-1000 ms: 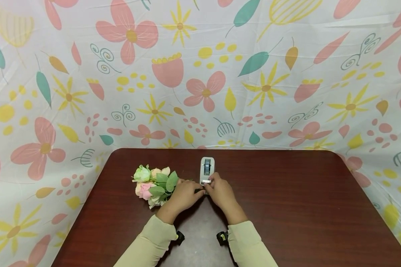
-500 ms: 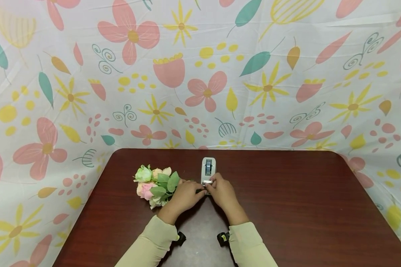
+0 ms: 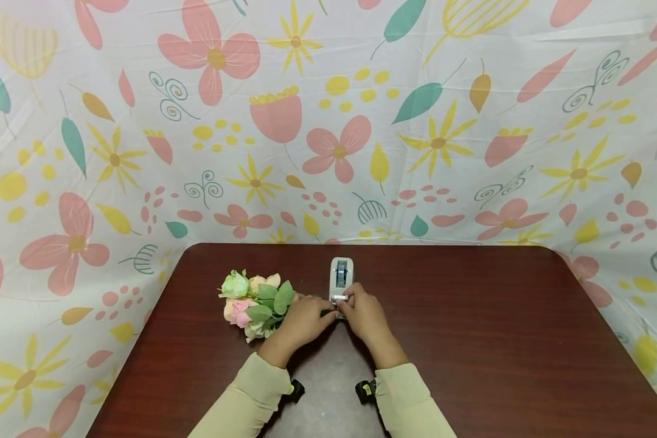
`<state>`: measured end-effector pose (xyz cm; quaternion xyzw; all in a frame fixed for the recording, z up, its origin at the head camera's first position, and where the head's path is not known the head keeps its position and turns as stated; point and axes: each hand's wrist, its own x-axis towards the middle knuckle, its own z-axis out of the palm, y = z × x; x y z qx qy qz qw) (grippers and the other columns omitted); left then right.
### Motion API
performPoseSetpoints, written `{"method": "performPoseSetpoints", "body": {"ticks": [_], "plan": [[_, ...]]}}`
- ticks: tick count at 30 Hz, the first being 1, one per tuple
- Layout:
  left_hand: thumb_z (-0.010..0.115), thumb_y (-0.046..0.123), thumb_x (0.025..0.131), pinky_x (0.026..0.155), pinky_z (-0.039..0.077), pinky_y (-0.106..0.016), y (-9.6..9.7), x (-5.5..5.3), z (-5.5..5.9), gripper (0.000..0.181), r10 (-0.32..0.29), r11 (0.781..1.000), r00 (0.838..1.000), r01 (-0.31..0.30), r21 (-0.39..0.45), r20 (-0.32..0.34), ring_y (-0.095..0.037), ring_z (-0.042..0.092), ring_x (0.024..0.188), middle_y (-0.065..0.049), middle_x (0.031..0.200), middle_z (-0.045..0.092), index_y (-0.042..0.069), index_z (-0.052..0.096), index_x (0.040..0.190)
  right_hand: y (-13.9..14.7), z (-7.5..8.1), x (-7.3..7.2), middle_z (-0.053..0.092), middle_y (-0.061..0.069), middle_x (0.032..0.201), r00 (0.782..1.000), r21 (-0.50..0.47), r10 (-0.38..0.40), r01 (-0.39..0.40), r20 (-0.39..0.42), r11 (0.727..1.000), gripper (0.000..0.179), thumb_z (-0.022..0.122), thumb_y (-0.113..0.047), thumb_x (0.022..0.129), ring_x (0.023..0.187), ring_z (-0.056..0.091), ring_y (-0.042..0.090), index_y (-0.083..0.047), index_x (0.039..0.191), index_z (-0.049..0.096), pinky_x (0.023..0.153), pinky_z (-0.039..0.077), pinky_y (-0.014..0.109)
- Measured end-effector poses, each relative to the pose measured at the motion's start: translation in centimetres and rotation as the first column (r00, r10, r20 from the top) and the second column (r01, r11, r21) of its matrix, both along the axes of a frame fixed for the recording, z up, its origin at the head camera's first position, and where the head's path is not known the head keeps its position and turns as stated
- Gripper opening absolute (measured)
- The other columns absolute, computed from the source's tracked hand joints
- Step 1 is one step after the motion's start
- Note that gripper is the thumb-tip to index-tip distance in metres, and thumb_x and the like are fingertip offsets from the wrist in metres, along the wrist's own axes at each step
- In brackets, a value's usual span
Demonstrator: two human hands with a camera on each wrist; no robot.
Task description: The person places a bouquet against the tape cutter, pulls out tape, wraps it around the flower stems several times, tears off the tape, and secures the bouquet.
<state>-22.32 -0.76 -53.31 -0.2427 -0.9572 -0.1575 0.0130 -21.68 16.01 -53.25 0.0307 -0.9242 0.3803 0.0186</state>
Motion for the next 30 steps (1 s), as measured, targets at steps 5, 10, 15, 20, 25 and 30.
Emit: {"method": "performPoseSetpoints", "body": {"ticks": [5, 10, 15, 20, 25, 30], "plan": [[0.063, 0.037, 0.099, 0.087, 0.04, -0.041, -0.02, 0.02, 0.12, 0.019, -0.003, 1.0, 1.0, 0.003, 0.016, -0.008, -0.017, 0.068, 0.088, 0.008, 0.09, 0.076, 0.026, 0.078, 0.095, 0.02, 0.0, 0.0, 0.063, 0.0, 0.074, 1.0, -0.003, -0.004, 0.004, 0.006, 1.0, 0.02, 0.071, -0.021, 0.096, 0.061, 0.051, 0.01, -0.008, 0.107, 0.061, 0.063, 0.044, 0.029], [0.065, 0.037, 0.098, 0.088, 0.039, -0.041, -0.04, 0.06, 0.14, 0.018, -0.002, 1.0, 1.0, 0.003, 0.028, -0.02, -0.016, 0.068, 0.086, 0.009, 0.088, 0.076, 0.026, 0.078, 0.093, 0.01, 0.07, 0.1, 0.061, 0.0, 0.074, 1.0, -0.011, -0.006, 0.006, 0.017, 1.0, 0.018, 0.07, -0.02, 0.096, 0.059, 0.049, 0.011, -0.008, 0.107, 0.061, 0.062, 0.043, 0.028], [0.063, 0.038, 0.099, 0.089, 0.039, -0.042, 0.0, 0.05, 0.07, 0.019, 0.0, 1.0, 1.0, 0.0, 0.023, 0.003, -0.017, 0.068, 0.089, 0.009, 0.092, 0.077, 0.026, 0.078, 0.096, 0.0, 0.19, 0.16, 0.062, -0.001, 0.075, 1.0, -0.002, 0.001, -0.001, 0.018, 1.0, 0.018, 0.069, -0.02, 0.096, 0.06, 0.05, 0.011, -0.008, 0.107, 0.062, 0.064, 0.044, 0.028], [0.063, 0.038, 0.099, 0.089, 0.039, -0.042, 0.03, 0.03, 0.17, 0.019, 0.002, 1.0, 1.0, -0.002, 0.02, 0.006, -0.017, 0.068, 0.089, 0.009, 0.092, 0.077, 0.027, 0.078, 0.097, 0.02, 0.28, 0.14, 0.062, -0.001, 0.076, 1.0, 0.003, 0.006, -0.006, 0.004, 1.0, 0.018, 0.069, -0.02, 0.096, 0.06, 0.05, 0.01, -0.008, 0.107, 0.062, 0.063, 0.045, 0.029], [0.063, 0.037, 0.099, 0.089, 0.039, -0.041, 0.01, 0.05, 0.22, 0.018, 0.001, 1.0, 1.0, -0.001, 0.019, 0.005, -0.016, 0.068, 0.089, 0.009, 0.092, 0.077, 0.027, 0.078, 0.097, -0.02, 0.24, 0.11, 0.063, -0.001, 0.075, 1.0, 0.002, 0.001, -0.001, 0.005, 1.0, 0.018, 0.07, -0.02, 0.096, 0.061, 0.051, 0.01, -0.008, 0.107, 0.062, 0.063, 0.045, 0.028], [0.063, 0.037, 0.1, 0.089, 0.039, -0.041, -0.09, 0.17, 0.34, 0.019, -0.004, 1.0, 1.0, 0.003, 0.021, 0.023, -0.016, 0.068, 0.091, 0.009, 0.094, 0.077, 0.027, 0.079, 0.1, 0.0, 0.12, 0.13, 0.063, -0.001, 0.075, 1.0, 0.001, 0.001, -0.001, 0.012, 1.0, 0.017, 0.07, -0.021, 0.096, 0.061, 0.051, 0.01, -0.009, 0.106, 0.062, 0.063, 0.044, 0.028]]}}
